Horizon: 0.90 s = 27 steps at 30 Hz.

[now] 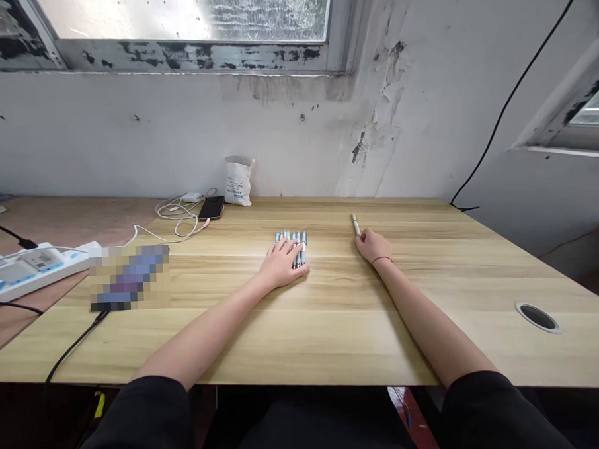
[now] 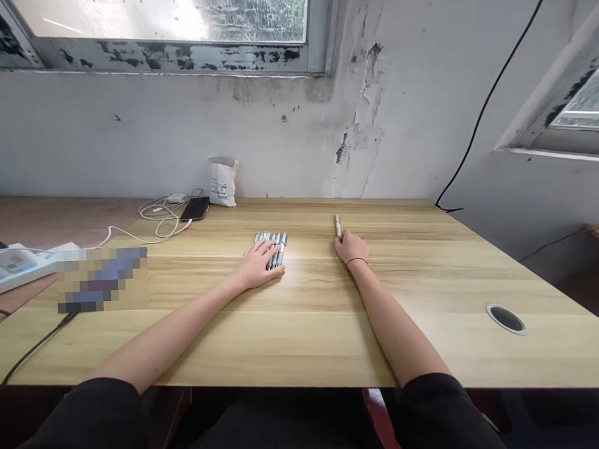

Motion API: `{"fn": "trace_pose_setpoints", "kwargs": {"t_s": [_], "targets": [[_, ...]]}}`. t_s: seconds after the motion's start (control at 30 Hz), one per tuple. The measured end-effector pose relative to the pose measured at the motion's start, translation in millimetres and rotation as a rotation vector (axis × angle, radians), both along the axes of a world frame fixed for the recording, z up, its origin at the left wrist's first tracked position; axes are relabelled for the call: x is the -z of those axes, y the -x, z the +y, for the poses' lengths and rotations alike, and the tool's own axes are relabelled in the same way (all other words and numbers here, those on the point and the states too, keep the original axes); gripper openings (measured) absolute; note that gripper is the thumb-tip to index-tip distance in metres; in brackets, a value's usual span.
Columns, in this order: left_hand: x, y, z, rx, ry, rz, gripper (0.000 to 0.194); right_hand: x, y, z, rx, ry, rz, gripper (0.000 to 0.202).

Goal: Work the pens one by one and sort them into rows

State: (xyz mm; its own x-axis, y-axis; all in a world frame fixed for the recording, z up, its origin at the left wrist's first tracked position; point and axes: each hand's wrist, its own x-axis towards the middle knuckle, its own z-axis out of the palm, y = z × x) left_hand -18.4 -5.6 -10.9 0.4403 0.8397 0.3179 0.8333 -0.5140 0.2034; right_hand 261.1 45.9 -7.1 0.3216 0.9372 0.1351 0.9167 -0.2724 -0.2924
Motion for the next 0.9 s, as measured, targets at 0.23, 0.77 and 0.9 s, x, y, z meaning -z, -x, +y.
{"fn": "trace_pose_setpoints", "kwargs": {"t_s": [0.23,0.77,0.9], "targets": [[2.1,1,2,0.014,-0.001,-0.027,0.059,0.2,-1,-3,-0.012,-0.033,0.001,0.028],[12.8,0,10,-0.017,-0.091,-0.003,0.039,-2.5,100,-62,-0.935,-0.233,-0.018,0.025],[10.5,-1,7,-0.026,-0.093,-0.006,0.039,-0.6,95,-58,-0.951,-0.238,-0.083,0.021]]}}
